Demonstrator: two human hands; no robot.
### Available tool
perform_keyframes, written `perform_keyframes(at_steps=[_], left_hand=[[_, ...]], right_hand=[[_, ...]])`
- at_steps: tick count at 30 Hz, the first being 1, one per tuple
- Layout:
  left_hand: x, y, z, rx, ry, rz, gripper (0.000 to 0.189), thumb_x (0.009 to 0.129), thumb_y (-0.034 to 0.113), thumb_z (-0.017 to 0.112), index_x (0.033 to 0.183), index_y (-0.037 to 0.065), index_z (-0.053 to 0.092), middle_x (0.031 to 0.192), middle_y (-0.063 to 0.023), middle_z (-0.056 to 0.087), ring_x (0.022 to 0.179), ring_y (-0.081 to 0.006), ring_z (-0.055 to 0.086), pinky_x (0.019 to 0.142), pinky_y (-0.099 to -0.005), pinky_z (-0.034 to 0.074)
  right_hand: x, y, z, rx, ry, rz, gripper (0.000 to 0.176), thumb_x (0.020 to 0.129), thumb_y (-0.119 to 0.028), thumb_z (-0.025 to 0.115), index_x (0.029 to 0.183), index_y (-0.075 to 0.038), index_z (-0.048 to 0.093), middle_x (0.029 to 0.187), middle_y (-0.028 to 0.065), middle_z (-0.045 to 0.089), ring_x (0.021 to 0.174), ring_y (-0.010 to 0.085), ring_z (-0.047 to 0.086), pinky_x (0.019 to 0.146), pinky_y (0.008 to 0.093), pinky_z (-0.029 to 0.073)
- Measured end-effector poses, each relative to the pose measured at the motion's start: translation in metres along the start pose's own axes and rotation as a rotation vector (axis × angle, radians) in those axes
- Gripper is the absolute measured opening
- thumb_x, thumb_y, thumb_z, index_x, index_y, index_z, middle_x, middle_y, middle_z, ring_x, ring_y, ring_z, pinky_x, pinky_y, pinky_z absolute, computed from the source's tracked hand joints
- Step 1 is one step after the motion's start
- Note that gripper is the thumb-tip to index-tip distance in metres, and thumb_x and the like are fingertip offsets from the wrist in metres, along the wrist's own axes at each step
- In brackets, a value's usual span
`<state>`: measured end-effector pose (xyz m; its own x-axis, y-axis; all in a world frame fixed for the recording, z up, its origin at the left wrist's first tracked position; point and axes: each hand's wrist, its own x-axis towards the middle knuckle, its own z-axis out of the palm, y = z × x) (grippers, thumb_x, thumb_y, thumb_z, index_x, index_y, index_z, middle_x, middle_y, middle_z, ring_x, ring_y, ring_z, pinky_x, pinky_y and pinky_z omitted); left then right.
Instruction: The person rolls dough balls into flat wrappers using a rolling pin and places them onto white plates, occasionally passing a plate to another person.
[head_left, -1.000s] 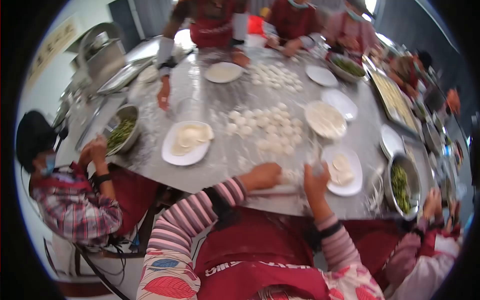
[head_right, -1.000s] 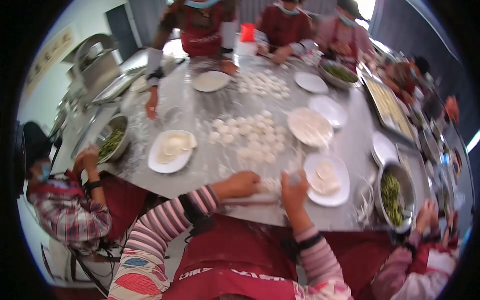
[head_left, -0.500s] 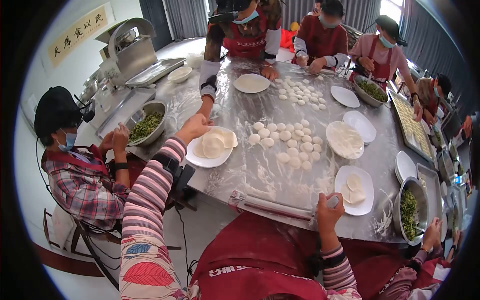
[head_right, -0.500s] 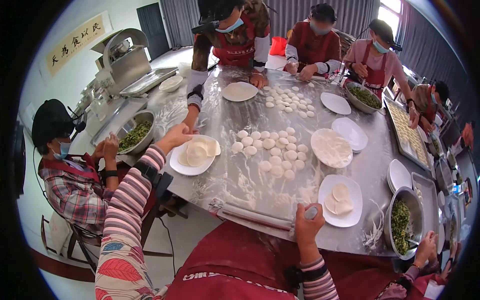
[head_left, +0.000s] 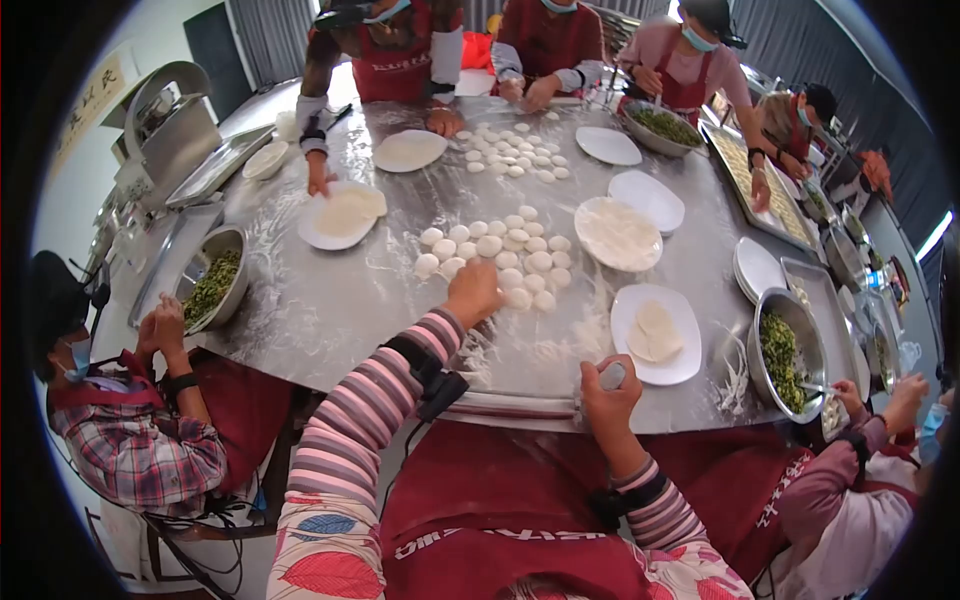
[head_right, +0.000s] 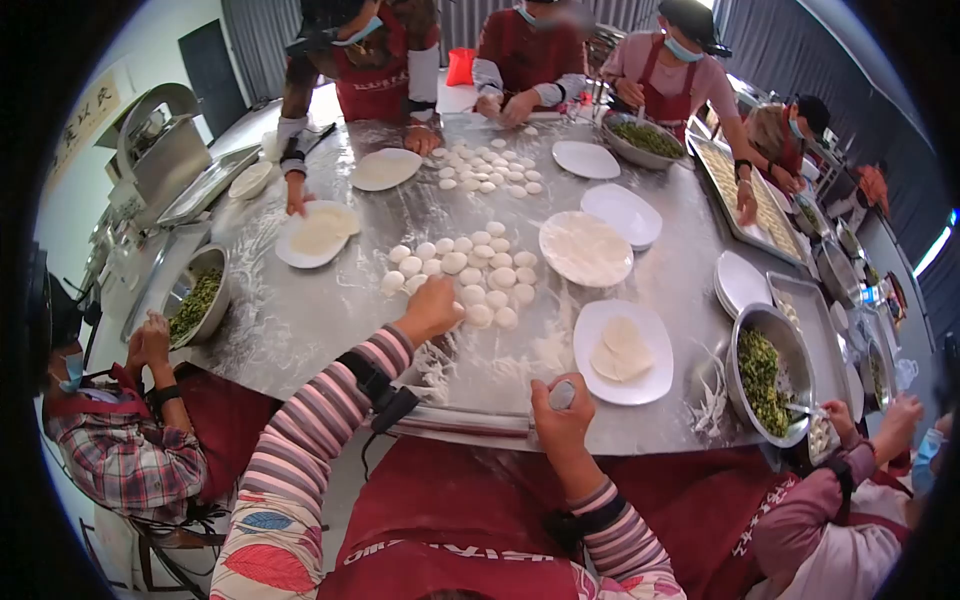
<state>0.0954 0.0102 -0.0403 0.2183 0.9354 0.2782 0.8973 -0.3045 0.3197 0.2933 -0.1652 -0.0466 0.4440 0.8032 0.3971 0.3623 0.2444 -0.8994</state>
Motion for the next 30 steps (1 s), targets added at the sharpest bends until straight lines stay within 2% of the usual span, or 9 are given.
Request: perform_keyframes(at_steps=[3, 8, 11, 15, 17, 18, 22, 26, 30], left_hand=[[-0.011, -0.003, -0.014, -0.219, -0.267, 0.06, 0.031, 0.062, 0.021, 0.071, 0.078, 0.0, 0.055, 0.074, -0.0163, 0.059, 0.07, -0.0325, 0.057, 0.065, -0.036, 0.047], [-0.055, 0.015, -0.003, -0.899, -0.616, -0.056, 0.02, 0.069, 0.008, 0.068, 0.083, -0.003, 0.06, 0.072, -0.0033, 0.059, 0.067, -0.0091, 0.055, 0.058, -0.0264, 0.044], [-0.061, 0.036, -0.01, -0.761, -0.604, 0.071, 0.014, 0.071, 0.009, 0.066, 0.079, -0.002, 0.061, 0.071, -0.0046, 0.061, 0.065, -0.0105, 0.055, 0.059, -0.0262, 0.045], [-0.052, 0.042, -0.019, -0.536, -0.612, 0.135, 0.014, 0.069, 0.009, 0.064, 0.077, -0.001, 0.061, 0.067, -0.008, 0.061, 0.06, -0.0167, 0.058, 0.059, -0.0292, 0.046], [-0.057, 0.036, -0.023, -0.522, -0.627, 0.104, 0.014, 0.069, 0.009, 0.064, 0.078, -0.001, 0.06, 0.068, -0.0102, 0.061, 0.061, -0.0191, 0.059, 0.059, -0.0299, 0.046], [-0.061, 0.033, -0.024, -0.546, -0.649, 0.129, 0.014, 0.069, 0.01, 0.063, 0.078, -0.001, 0.06, 0.069, -0.0107, 0.062, 0.063, -0.0191, 0.059, 0.059, -0.0304, 0.046], [-0.068, 0.035, -0.013, -0.56, -0.6, 0.209, 0.014, 0.072, 0.01, 0.062, 0.079, -0.001, 0.06, 0.071, -0.0114, 0.062, 0.067, -0.019, 0.06, 0.06, -0.0317, 0.046], [-0.055, 0.038, -0.026, -0.514, -0.686, 0.204, 0.015, 0.073, 0.011, 0.062, 0.08, -0.002, 0.059, 0.071, -0.0129, 0.061, 0.067, -0.0203, 0.06, 0.061, -0.0324, 0.046], [-0.06, 0.028, -0.031, -0.525, -0.684, 0.237, 0.016, 0.072, 0.012, 0.062, 0.079, -0.002, 0.058, 0.071, -0.0134, 0.06, 0.065, -0.0201, 0.059, 0.06, -0.0326, 0.046]], right_hand=[[0.0, -0.015, -0.004, -0.07, 0.013, -0.11, 0.022, 0.068, -0.004, 0.071, 0.07, -0.006, 0.049, 0.059, 0.0067, 0.053, 0.052, 0.0169, 0.052, 0.051, 0.028, 0.042], [0.026, -0.026, 0.005, 0.063, -0.029, -0.416, 0.019, 0.07, -0.003, 0.07, 0.071, -0.005, 0.051, 0.061, 0.008, 0.057, 0.054, 0.0187, 0.058, 0.053, 0.0278, 0.046], [0.047, -0.027, 0.023, 0.058, -0.09, -0.192, 0.02, 0.07, -0.005, 0.071, 0.071, -0.005, 0.051, 0.058, 0.0084, 0.056, 0.052, 0.0195, 0.058, 0.05, 0.0293, 0.045], [0.057, -0.009, 0.031, -0.062, -0.135, -0.124, 0.021, 0.072, -0.001, 0.068, 0.071, -0.004, 0.047, 0.059, 0.0062, 0.056, 0.05, 0.0122, 0.055, 0.049, 0.0245, 0.044], [0.036, -0.014, 0.016, -0.266, -0.007, -0.231, 0.025, 0.068, -0.012, 0.074, 0.071, -0.005, 0.05, 0.056, 0.0094, 0.055, 0.049, 0.0222, 0.057, 0.048, 0.0319, 0.044], [0.028, -0.005, 0.014, -0.104, -0.054, -0.062, 0.026, 0.068, -0.014, 0.074, 0.072, -0.004, 0.05, 0.057, 0.0116, 0.055, 0.049, 0.0258, 0.056, 0.048, 0.0349, 0.044], [0.051, 0.007, 0.035, -0.232, -0.006, -0.159, 0.026, 0.07, -0.015, 0.071, 0.082, -0.001, 0.052, 0.06, 0.0178, 0.056, 0.053, 0.0362, 0.055, 0.049, 0.0405, 0.043], [0.051, 0.008, 0.035, -0.271, 0.029, -0.235, 0.027, 0.07, -0.016, 0.071, 0.083, 0.0, 0.053, 0.061, 0.0184, 0.056, 0.054, 0.0367, 0.055, 0.05, 0.0409, 0.043], [0.019, -0.003, 0.008, -0.107, -0.068, -0.032, 0.028, 0.071, -0.018, 0.07, 0.082, -0.001, 0.051, 0.059, 0.017, 0.055, 0.054, 0.0366, 0.055, 0.051, 0.0411, 0.043]])
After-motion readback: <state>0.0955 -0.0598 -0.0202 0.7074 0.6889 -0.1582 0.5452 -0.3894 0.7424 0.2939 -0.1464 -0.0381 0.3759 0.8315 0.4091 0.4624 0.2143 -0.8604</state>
